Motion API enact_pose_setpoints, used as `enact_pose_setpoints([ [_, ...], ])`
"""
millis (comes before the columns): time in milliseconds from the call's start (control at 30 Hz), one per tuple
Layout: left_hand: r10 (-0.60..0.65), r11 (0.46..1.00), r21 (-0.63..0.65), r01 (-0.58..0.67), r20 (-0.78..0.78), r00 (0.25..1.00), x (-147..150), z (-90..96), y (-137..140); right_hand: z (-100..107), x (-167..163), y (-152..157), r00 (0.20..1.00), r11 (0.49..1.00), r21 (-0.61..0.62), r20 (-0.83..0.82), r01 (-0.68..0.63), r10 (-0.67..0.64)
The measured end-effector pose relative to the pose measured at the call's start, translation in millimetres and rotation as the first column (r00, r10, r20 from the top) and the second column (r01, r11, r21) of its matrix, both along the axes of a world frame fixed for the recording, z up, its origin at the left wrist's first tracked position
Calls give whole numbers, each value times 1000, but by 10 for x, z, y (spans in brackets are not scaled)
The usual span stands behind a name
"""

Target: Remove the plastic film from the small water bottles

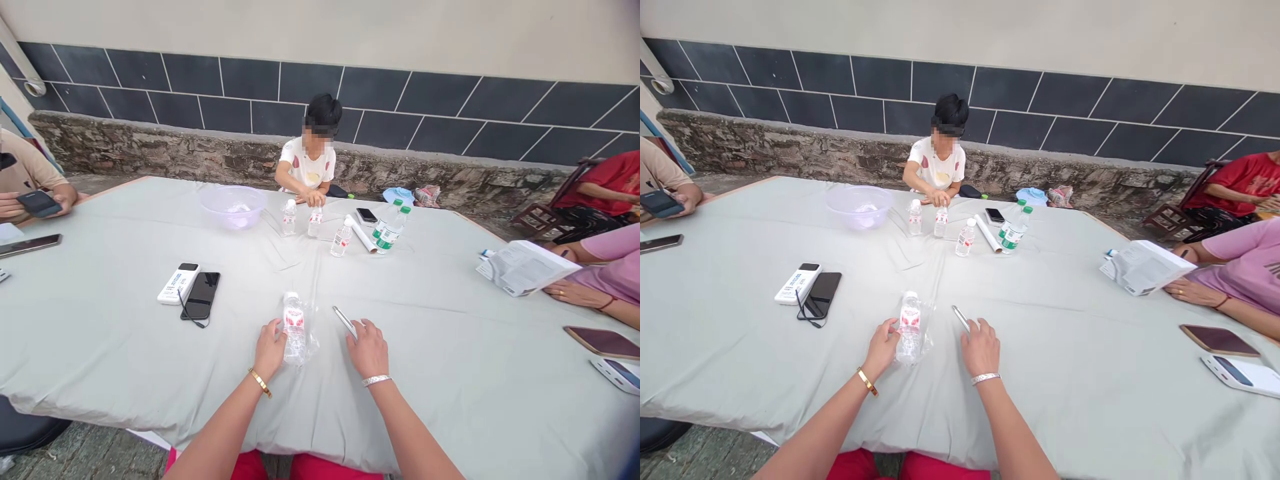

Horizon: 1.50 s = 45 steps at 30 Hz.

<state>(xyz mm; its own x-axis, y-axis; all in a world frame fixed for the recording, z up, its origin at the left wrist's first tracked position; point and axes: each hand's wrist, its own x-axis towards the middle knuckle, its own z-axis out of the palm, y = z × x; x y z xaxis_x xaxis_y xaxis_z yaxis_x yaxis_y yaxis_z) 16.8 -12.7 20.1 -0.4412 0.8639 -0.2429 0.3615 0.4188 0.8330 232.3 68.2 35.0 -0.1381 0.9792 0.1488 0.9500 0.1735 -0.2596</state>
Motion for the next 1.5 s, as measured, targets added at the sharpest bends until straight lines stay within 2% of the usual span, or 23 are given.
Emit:
enact_pose_setpoints([
  [67,-3,1000,-31,2,-35,999,38,75,36,25,-273,-38,988,998,-21,-145,-55,52],
  [167,-33,996,-82,21,-147,989,109,155,111,18,-662,-47,943,976,-180,-327,-122,58],
  [233,-52,993,-111,29,-203,978,107,168,137,-31,-792,-22,947,959,-250,-318,-131,46],
  [333,-34,996,-84,17,-200,979,-57,141,92,-123,-772,3,974,952,-281,-217,-123,62],
  [467,139,990,-16,-143,-156,978,-426,114,-38,-170,-662,-24,988,955,-266,-114,-135,108],
  [533,204,978,-15,-207,-119,972,-523,134,-62,-167,-649,-31,989,962,-240,-98,-129,108],
  [600,161,986,-17,-165,-134,978,-530,165,-51,-168,-634,-15,989,979,-180,-125,-99,77],
  [700,41,997,-44,-55,-273,961,-494,195,-22,-168,-557,30,974,998,-28,-220,-58,51],
  [767,31,994,-87,-64,-330,943,-523,187,-28,-136,-501,37,962,996,84,-265,-43,64],
  [833,51,990,-111,-91,-321,946,-600,162,-55,-58,-509,-8,952,981,188,-293,-37,92],
  [900,58,991,-103,-90,-279,959,-683,132,-84,60,-627,-112,927,955,279,-322,-101,192],
  [967,49,995,-75,-71,-253,966,-731,107,-98,179,-847,-243,851,892,333,-325,-304,412],
  [1033,45,996,-62,-63,-257,965,-738,87,-94,245,-1098,-342,708,769,302,-304,-563,638],
  [1067,43,996,-68,-63,-262,964,-733,79,-88,246,-1206,-362,645,712,247,-305,-657,701],
  [1100,41,995,-81,-64,-266,963,-728,71,-83,223,-1288,-357,617,687,175,-326,-706,717],
  [1133,37,993,-97,-66,-269,963,-729,63,-80,180,-1339,-326,626,697,97,-365,-711,689],
  [1167,32,992,-110,-64,-273,961,-738,55,-81,121,-1357,-273,663,735,19,-418,-677,621],
  [1233,18,992,-115,-55,-298,954,-791,41,-96,-11,-1313,-127,742,841,-130,-554,-525,377],
  [1267,16,992,-117,-55,-314,949,-833,35,-110,-67,-1268,-50,746,876,-207,-628,-435,221],
  [1300,20,991,-122,-63,-328,944,-884,31,-126,-108,-1221,21,715,889,-287,-696,-357,63],
  [1367,45,985,-138,-99,-349,936,-992,30,-160,-133,-1155,123,602,868,-419,-776,-267,-190],
  [1433,78,980,-148,-135,-340,937,-1079,43,-181,-95,-1154,161,517,848,-466,-806,-252,-289],
  [1500,71,980,-155,-126,-319,945,-1119,69,-184,-27,-1215,146,499,857,-449,-819,-253,-282],
])
